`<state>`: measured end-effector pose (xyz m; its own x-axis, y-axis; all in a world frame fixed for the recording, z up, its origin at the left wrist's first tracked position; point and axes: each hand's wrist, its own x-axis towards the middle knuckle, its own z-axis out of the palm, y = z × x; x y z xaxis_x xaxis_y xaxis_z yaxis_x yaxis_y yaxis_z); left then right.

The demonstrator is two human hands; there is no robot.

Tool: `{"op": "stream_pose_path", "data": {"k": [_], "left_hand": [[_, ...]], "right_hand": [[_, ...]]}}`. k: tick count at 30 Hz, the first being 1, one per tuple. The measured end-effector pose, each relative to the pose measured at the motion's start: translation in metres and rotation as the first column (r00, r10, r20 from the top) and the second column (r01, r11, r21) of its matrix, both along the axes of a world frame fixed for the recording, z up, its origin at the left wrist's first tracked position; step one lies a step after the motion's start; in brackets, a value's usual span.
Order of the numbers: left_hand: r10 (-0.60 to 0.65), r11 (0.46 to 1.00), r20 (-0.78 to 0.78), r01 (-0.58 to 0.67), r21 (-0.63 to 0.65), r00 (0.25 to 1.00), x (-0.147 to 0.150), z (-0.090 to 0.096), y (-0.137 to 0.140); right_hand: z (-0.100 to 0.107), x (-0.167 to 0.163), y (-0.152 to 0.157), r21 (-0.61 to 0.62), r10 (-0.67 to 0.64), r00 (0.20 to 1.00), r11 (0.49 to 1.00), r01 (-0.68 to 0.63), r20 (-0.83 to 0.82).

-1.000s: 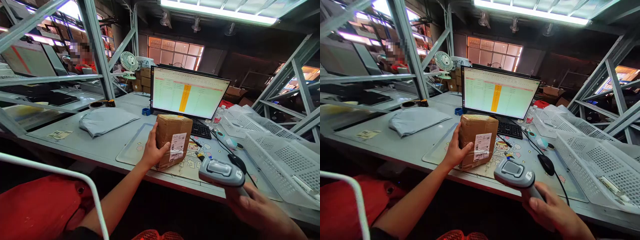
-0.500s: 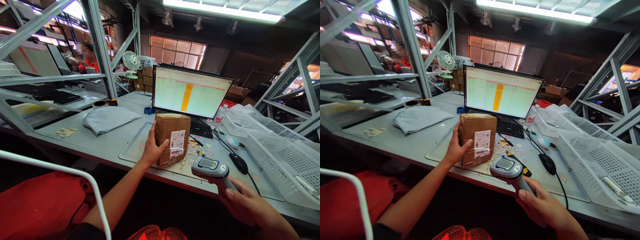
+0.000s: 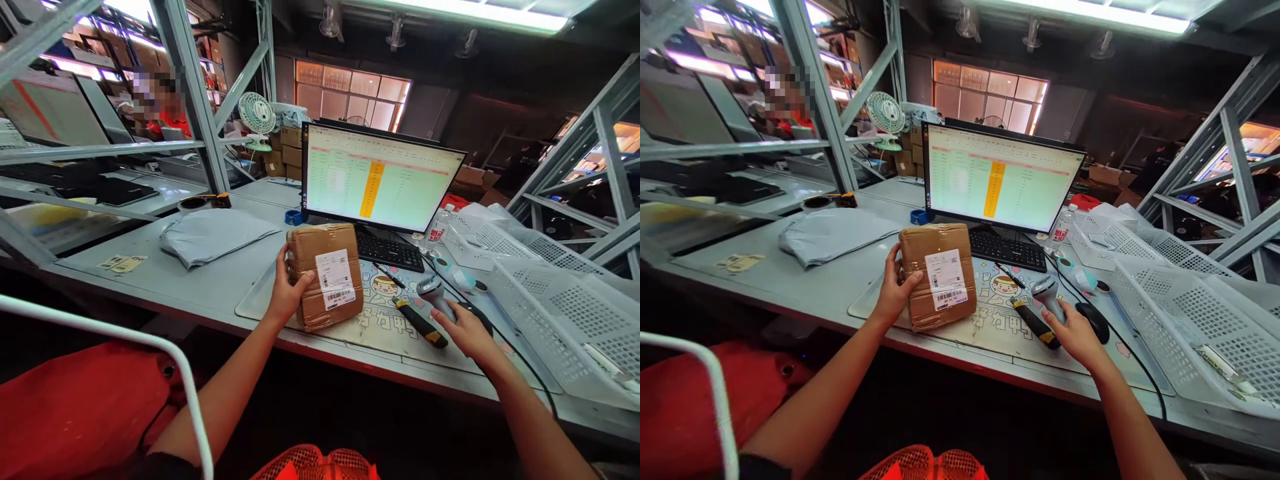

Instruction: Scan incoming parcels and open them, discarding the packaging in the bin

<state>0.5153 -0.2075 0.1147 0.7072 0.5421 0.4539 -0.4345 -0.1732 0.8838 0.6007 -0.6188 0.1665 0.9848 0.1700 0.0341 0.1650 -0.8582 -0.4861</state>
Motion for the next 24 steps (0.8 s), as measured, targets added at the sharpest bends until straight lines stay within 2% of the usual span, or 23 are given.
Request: {"op": "stream_pose_path", "data": {"k": [3, 5, 7, 9, 11, 14, 16, 18, 20, 24], "left_hand": [[0.057, 0.985, -0.086, -0.070, -0.156, 0.995, -0.005, -0.014, 0.017], [0.113, 0.962, -0.136, -0.142, -0.231, 0.984, -0.010, -0.024, 0.028], [0.149, 0.920, -0.188, -0.206, -0.334, 0.971, -0.014, -0.035, 0.036], [0.159, 0.875, -0.216, -0.239, -0.421, 0.963, -0.016, -0.043, 0.041], [0.163, 0.862, -0.223, -0.249, -0.442, 0.961, -0.016, -0.048, 0.043], [0.179, 0.883, -0.235, -0.261, -0.389, 0.955, -0.015, -0.051, 0.044], [0.188, 0.894, -0.244, -0.269, -0.359, 0.951, -0.013, -0.053, 0.045], [0.192, 0.900, -0.251, -0.272, -0.339, 0.949, -0.012, -0.055, 0.048], [0.187, 0.907, -0.252, -0.265, -0.327, 0.950, -0.013, -0.057, 0.050], [0.175, 0.916, -0.232, -0.245, -0.318, 0.957, -0.013, -0.060, 0.051]], "right_hand": [[-0.034, 0.033, 0.005, -0.241, -0.089, 0.996, 0.966, 0.093, 0.028], [-0.051, 0.042, 0.008, -0.340, -0.113, 0.993, 0.933, 0.121, 0.042], [-0.057, 0.046, 0.008, -0.402, -0.111, 0.993, 0.908, 0.115, 0.034], [-0.049, 0.051, 0.007, -0.450, -0.119, 0.993, 0.887, 0.103, -0.008], [-0.030, 0.058, 0.012, -0.464, -0.139, 0.990, 0.877, 0.124, 0.003], [0.000, 0.080, 0.043, -0.375, -0.088, 0.976, 0.913, 0.160, 0.201], [0.008, 0.101, 0.075, -0.328, 0.029, 0.965, 0.943, 0.060, 0.259], [0.005, 0.123, 0.107, -0.339, 0.078, 0.976, 0.941, -0.004, 0.205], [-0.005, 0.141, 0.130, -0.353, 0.068, 0.985, 0.935, -0.008, 0.159], [-0.022, 0.159, 0.145, -0.363, 0.012, 0.990, 0.931, 0.039, 0.138]]}}
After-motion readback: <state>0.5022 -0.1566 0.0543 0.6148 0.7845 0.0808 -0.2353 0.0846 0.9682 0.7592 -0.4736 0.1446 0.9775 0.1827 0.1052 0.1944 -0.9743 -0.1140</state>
